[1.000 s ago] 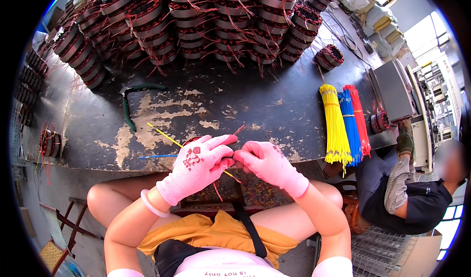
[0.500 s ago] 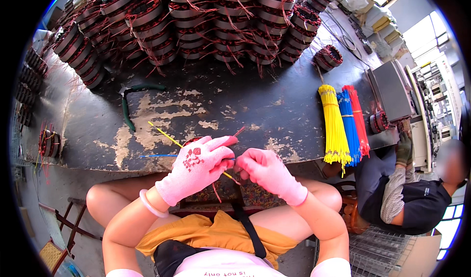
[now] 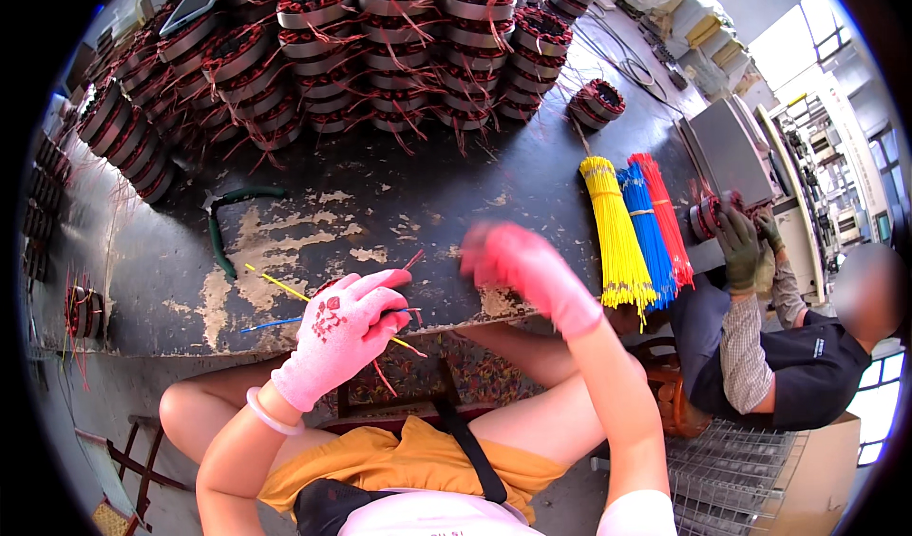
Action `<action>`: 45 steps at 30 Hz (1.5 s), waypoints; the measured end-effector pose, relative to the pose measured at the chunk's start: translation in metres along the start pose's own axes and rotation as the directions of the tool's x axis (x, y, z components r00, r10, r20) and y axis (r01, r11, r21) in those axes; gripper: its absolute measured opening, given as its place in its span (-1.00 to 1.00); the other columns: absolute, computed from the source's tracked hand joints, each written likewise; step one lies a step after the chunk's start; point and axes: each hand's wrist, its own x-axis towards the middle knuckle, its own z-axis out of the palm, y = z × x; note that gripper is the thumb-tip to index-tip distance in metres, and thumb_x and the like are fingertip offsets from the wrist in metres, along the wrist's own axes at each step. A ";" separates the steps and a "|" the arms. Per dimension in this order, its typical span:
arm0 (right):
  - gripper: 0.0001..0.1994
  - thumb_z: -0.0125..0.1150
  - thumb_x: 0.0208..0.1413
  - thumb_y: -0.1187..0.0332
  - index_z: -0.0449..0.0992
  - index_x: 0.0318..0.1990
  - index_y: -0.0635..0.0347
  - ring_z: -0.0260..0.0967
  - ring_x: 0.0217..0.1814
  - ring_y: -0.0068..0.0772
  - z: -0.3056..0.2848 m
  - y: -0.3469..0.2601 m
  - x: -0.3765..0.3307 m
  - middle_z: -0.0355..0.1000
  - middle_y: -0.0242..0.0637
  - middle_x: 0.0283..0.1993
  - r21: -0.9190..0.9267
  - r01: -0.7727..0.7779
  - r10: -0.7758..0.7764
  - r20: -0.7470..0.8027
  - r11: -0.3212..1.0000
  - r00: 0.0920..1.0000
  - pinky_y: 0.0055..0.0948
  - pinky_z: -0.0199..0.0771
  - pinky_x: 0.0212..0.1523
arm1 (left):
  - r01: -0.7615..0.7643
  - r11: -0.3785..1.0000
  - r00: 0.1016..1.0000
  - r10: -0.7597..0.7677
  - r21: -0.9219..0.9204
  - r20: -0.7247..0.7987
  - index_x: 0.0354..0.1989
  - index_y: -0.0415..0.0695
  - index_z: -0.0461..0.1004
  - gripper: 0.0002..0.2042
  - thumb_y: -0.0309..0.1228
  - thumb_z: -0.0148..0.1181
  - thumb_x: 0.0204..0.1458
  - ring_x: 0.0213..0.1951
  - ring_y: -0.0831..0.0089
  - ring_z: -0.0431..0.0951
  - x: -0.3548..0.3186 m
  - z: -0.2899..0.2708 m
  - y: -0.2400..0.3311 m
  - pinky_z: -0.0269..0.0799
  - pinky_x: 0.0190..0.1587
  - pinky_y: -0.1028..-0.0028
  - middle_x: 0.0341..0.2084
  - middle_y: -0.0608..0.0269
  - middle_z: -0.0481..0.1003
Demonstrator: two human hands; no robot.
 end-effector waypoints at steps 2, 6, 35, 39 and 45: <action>-0.67 0.16 0.35 0.30 0.52 0.17 0.25 0.43 -0.23 -0.62 -0.042 0.007 0.035 0.57 -0.32 -0.06 -0.182 0.315 -0.355 -0.260 0.931 0.898 -0.54 0.45 -0.17 | -0.031 0.999 1.000 0.031 -0.012 0.003 -0.31 -0.09 0.57 -0.90 -0.47 0.34 -0.01 -0.24 0.19 0.57 0.005 0.003 0.004 0.54 -0.13 0.24 -0.01 0.31 0.62; -0.73 0.29 0.19 0.43 0.61 0.05 0.16 0.54 -0.14 -0.47 0.023 -0.016 -0.006 0.59 -0.34 -0.09 -0.636 0.317 -0.416 -0.007 0.704 0.909 -0.43 0.55 -0.10 | 0.049 0.999 0.998 -0.049 0.011 0.028 -0.29 -0.06 0.59 -0.89 -0.44 0.34 0.00 -0.23 0.20 0.58 -0.004 -0.004 -0.001 0.55 -0.12 0.24 0.01 0.31 0.61; -0.78 0.21 0.31 0.25 0.54 -0.09 0.22 0.45 -0.31 -0.61 0.089 0.025 -0.040 0.55 -0.41 -0.32 -0.326 -0.166 0.181 0.014 0.931 0.983 -0.53 0.44 -0.28 | -0.006 1.000 0.999 0.006 -0.001 0.047 -0.29 -0.12 0.56 -0.85 -0.53 0.31 -0.07 -0.27 0.18 0.59 -0.002 -0.002 -0.001 0.51 -0.12 0.24 0.08 0.20 0.59; -0.79 0.26 0.25 0.23 0.56 -0.09 0.14 0.44 -0.33 -0.52 0.078 0.013 -0.042 0.52 -0.38 -0.27 -0.504 0.046 0.011 0.109 0.862 0.994 -0.46 0.43 -0.30 | -0.003 1.000 1.000 0.003 -0.006 0.022 -0.29 -0.11 0.56 -0.86 -0.53 0.30 -0.06 -0.28 0.17 0.59 -0.003 -0.002 -0.001 0.51 -0.13 0.24 0.08 0.21 0.60; -0.80 0.31 0.12 0.21 0.53 -0.20 0.08 0.46 -0.09 -0.33 0.080 -0.009 -0.030 0.43 -0.43 -0.27 -0.784 0.521 -0.232 0.606 -0.339 0.761 -0.30 0.46 -0.08 | -0.002 1.000 0.999 0.002 0.000 0.032 -0.30 -0.10 0.57 -0.86 -0.53 0.30 -0.06 -0.31 0.17 0.56 -0.002 -0.001 -0.004 0.52 -0.15 0.26 0.06 0.26 0.60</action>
